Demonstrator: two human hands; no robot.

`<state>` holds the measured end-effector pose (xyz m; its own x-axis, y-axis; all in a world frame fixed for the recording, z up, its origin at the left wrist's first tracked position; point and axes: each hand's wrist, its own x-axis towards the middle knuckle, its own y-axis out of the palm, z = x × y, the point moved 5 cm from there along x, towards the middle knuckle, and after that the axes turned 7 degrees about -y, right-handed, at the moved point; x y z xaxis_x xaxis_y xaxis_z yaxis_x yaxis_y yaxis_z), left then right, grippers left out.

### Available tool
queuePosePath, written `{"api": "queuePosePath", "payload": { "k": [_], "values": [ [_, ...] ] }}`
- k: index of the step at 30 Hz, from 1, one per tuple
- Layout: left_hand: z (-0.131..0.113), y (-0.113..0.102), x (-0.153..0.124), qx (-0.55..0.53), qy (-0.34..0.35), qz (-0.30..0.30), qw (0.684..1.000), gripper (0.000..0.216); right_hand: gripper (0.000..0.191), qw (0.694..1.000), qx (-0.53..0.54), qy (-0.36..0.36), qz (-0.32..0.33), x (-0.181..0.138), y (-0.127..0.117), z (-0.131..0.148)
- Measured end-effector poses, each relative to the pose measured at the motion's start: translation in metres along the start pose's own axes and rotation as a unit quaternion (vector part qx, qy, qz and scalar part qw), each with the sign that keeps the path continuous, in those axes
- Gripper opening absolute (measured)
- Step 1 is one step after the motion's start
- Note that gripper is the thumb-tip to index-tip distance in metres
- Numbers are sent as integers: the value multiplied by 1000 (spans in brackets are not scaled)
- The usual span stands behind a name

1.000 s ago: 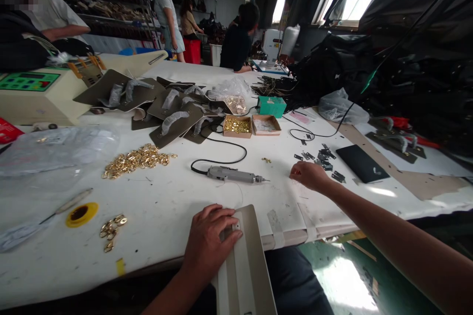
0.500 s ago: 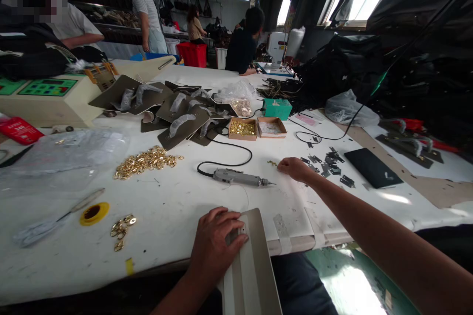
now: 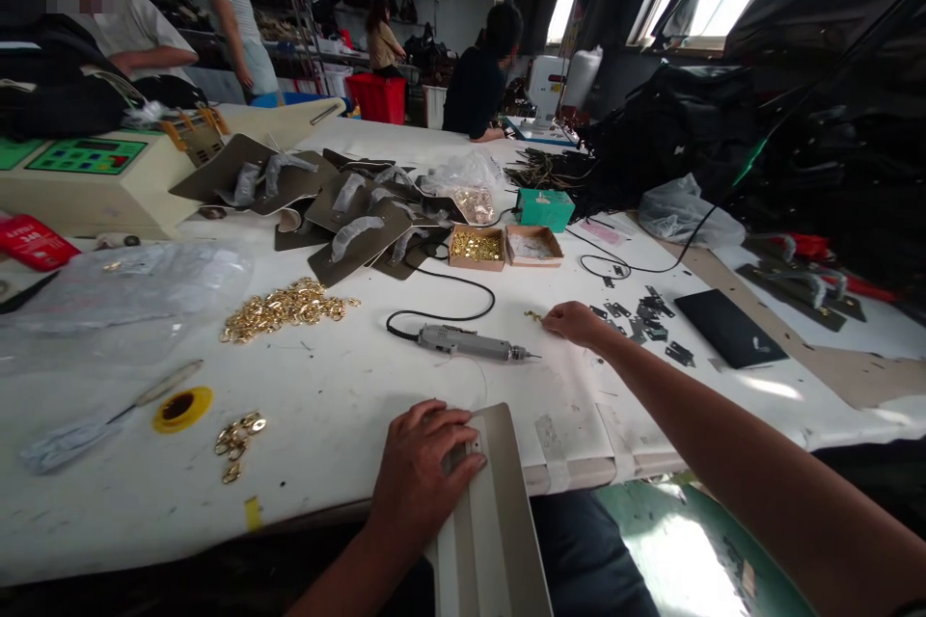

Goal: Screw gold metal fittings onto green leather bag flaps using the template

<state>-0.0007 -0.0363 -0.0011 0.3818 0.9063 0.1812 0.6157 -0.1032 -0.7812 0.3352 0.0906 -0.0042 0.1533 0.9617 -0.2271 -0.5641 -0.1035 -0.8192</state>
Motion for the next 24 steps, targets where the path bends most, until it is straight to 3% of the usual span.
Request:
{"api": "queuePosePath", "payload": {
  "k": [8, 15, 24],
  "values": [
    [0, 1, 1, 3, -5, 5, 1000, 18, 19, 997, 70, 14, 5, -15, -13, -11],
    [0, 0, 1, 7, 3, 4, 1000, 17, 12, 999, -26, 0, -26, -36, -41, -35],
    [1, 1, 1, 9, 4, 4, 1000, 19, 23, 998, -20, -53, -23, -28, -24, -8]
  ]
}}
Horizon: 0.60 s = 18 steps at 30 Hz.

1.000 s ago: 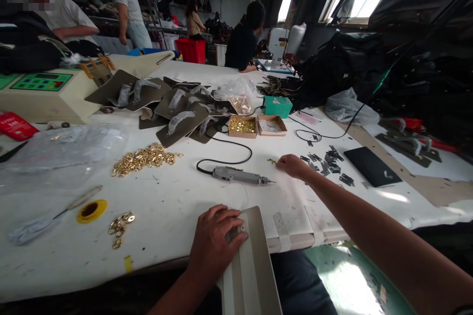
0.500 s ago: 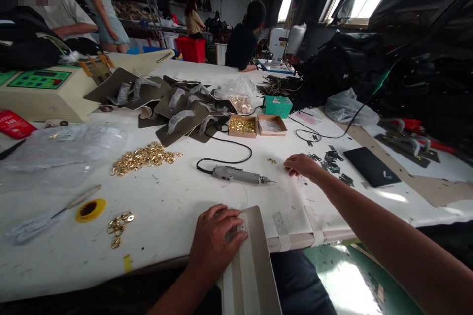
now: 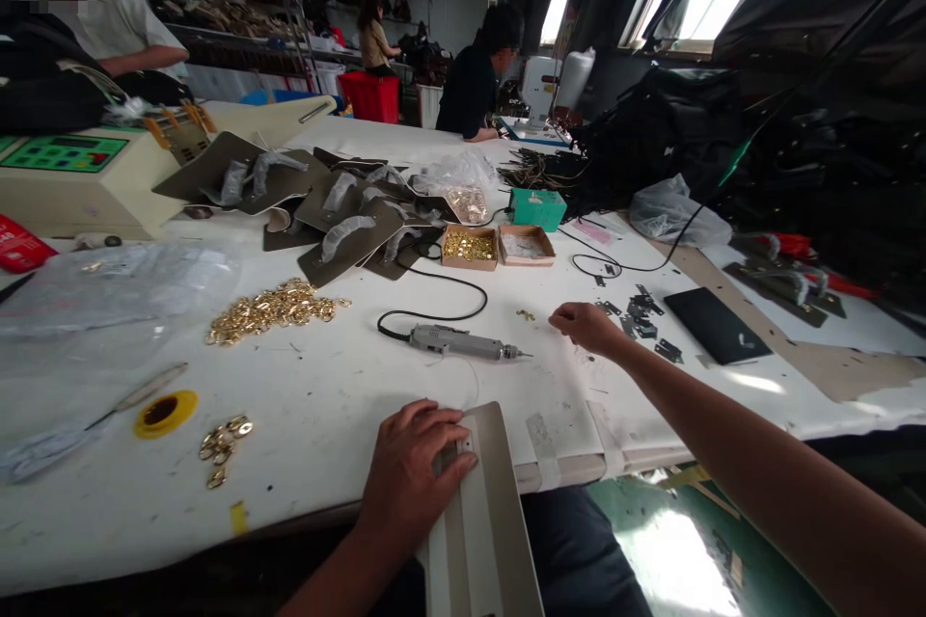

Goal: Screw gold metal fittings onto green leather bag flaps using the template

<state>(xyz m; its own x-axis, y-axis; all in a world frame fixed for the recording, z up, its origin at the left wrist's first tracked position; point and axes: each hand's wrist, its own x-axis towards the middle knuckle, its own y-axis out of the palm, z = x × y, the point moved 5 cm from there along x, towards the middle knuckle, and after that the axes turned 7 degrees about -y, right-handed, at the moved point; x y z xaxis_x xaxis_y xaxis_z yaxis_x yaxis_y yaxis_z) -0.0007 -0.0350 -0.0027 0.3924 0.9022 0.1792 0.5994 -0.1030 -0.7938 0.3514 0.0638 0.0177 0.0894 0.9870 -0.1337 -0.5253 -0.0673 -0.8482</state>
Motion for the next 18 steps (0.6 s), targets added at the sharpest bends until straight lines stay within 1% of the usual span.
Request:
{"api": "queuePosePath", "payload": {
  "k": [4, 7, 14, 18],
  "values": [
    [-2, -1, -1, 2, -2, 0, 1000, 18, 24, 1000, 15, 7, 23, 9, 14, 11],
    [-3, -3, -1, 3, 4, 1, 1000, 17, 24, 999, 14, 19, 27, 14, 21, 13],
    [-6, -5, 2, 7, 4, 0, 1000, 17, 24, 998, -12, 44, 31, 18, 24, 9],
    [-7, -6, 2, 9, 2, -2, 1000, 18, 23, 998, -41, 44, 6, 15, 26, 12]
  ]
}}
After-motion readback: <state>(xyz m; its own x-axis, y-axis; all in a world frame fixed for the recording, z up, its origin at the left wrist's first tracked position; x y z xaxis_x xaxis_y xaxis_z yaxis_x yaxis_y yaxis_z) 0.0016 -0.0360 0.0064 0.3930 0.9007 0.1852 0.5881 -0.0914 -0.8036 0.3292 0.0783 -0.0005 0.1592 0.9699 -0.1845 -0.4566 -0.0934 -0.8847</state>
